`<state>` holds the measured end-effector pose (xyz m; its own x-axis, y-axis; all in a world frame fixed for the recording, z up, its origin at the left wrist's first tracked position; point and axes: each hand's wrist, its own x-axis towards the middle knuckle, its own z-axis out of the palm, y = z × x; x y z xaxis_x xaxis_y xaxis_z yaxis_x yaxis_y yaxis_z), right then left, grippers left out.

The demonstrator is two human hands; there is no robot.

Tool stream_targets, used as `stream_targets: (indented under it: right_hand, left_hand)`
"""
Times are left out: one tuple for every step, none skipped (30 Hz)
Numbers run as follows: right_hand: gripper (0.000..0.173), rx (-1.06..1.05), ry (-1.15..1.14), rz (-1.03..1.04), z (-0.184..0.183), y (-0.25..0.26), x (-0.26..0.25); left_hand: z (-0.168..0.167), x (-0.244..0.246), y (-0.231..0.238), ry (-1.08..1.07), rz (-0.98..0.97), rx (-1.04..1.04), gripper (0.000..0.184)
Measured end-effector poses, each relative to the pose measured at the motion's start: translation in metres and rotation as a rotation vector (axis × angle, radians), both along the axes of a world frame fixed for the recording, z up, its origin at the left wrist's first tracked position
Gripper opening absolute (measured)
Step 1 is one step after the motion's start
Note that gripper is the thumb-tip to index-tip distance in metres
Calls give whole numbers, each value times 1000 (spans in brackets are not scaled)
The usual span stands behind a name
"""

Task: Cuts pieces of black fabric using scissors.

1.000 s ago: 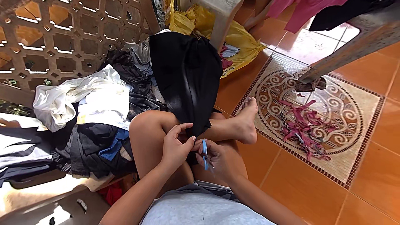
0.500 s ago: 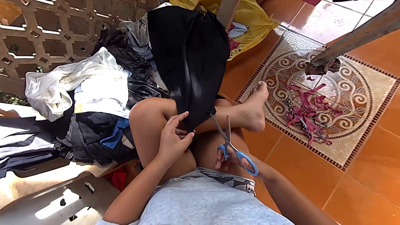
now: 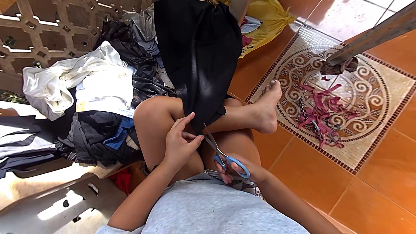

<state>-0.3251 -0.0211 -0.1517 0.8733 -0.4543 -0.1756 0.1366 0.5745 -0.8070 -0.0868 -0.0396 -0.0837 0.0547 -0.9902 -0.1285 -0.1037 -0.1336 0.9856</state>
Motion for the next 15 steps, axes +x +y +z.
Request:
stream_targets:
  right_hand:
    - [53, 8, -20, -16, -1, -1, 4]
    - [51, 18, -44, -28, -2, -3, 7]
    - [50, 25, -58, -42, -2, -4, 10]
    - [49, 26, -63, -55, -2, -5, 12]
    - [48, 24, -58, -69, -2, -6, 15]
    - [48, 25, -51, -85, -1, -7, 17]
    - [47, 30, -49, -96, -1, -7, 20]
    - [47, 40, -47, -106, -1, -7, 22]
    - [47, 45, -49, -112, -1, -7, 24]
    - [47, 46, -54, -116, -2, -7, 26]
    - [47, 46, -61, -118, -2, -7, 27]
    - [47, 46, -68, -120, -3, -7, 29]
    - [47, 45, -75, -122, -3, -7, 30]
    - [46, 48, -81, -127, -3, -6, 30]
    - [46, 54, -84, -131, -4, -6, 31]
  left_hand:
    - [0, 0, 0, -1, 2, -9, 65]
    - [0, 0, 0, -6, 4, -16, 66]
    - [1, 1, 1, -16, 4, -21, 66]
    - [1, 1, 1, -29, 4, -27, 67]
    - [0, 2, 1, -43, 1, -32, 67]
    - [0, 2, 2, -56, -2, -37, 67]
    - [-1, 3, 2, -62, -3, -45, 67]
    - [-2, 3, 3, -62, -2, -55, 67]
    - [-4, 3, 4, -59, 0, -68, 67]
    - [-5, 4, 4, -61, -1, -81, 67]
    - [-7, 4, 4, -66, -1, -93, 67]
    - [-8, 4, 5, -72, 0, -103, 67]
    - [-9, 4, 5, -77, -1, -108, 67]
    - [-9, 5, 5, -83, -3, -112, 67]
    - [-10, 5, 6, -81, -2, -118, 67]
